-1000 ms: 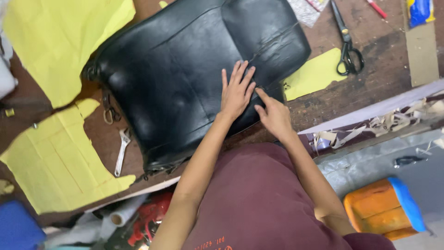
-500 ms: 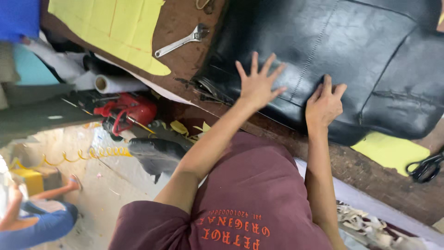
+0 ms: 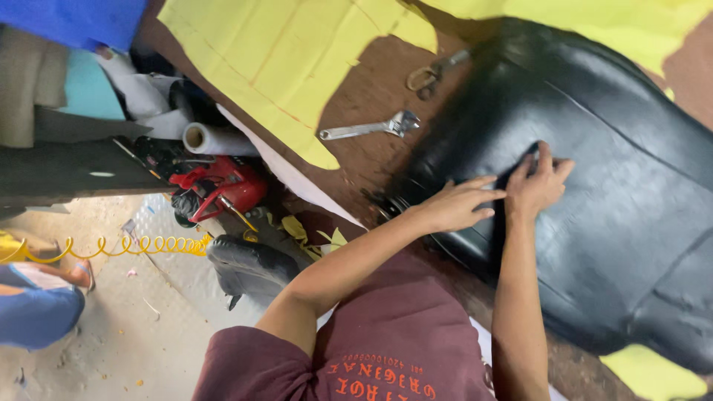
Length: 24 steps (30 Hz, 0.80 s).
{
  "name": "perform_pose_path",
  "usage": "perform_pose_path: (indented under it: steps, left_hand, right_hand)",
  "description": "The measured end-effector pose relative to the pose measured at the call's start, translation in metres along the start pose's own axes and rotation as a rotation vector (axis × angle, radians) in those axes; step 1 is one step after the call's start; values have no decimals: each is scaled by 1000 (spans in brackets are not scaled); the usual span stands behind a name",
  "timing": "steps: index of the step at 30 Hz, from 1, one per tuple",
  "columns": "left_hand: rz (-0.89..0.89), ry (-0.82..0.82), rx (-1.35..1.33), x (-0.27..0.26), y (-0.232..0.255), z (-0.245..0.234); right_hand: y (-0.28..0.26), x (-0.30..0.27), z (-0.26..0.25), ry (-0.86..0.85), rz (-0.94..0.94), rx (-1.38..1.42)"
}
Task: The person prepares templates for reupholstering a car seat by handling a black leather seat cover and yellow fabric patterns. The person lays the seat cover on a workbench, places a yellow fabric pattern over it, and marks the fabric with a pencil.
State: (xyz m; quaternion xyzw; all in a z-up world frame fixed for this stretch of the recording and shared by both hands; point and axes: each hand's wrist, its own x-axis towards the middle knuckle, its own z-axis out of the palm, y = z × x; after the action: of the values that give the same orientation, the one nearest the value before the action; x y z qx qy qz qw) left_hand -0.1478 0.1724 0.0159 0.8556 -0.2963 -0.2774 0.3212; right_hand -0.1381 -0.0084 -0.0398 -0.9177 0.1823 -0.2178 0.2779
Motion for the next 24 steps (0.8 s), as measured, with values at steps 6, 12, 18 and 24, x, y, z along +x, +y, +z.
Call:
perform_pose_path:
  steps: [6,12,18,24]
  left_hand:
    - [-162,582,-98,-47,-135,-94]
    - [-394,693,209,-60,-272,-131]
    - [-491,619,289,-38,-305,-156]
    - [-502,574,350,-30,-336,-157]
  right_hand:
    - [10,0,19,159,14,-141]
    - [40,-6,30,168,-47,-156]
    - [48,-5,31,180,-37,-316]
    - [48,-7,29,159,-26,-240]
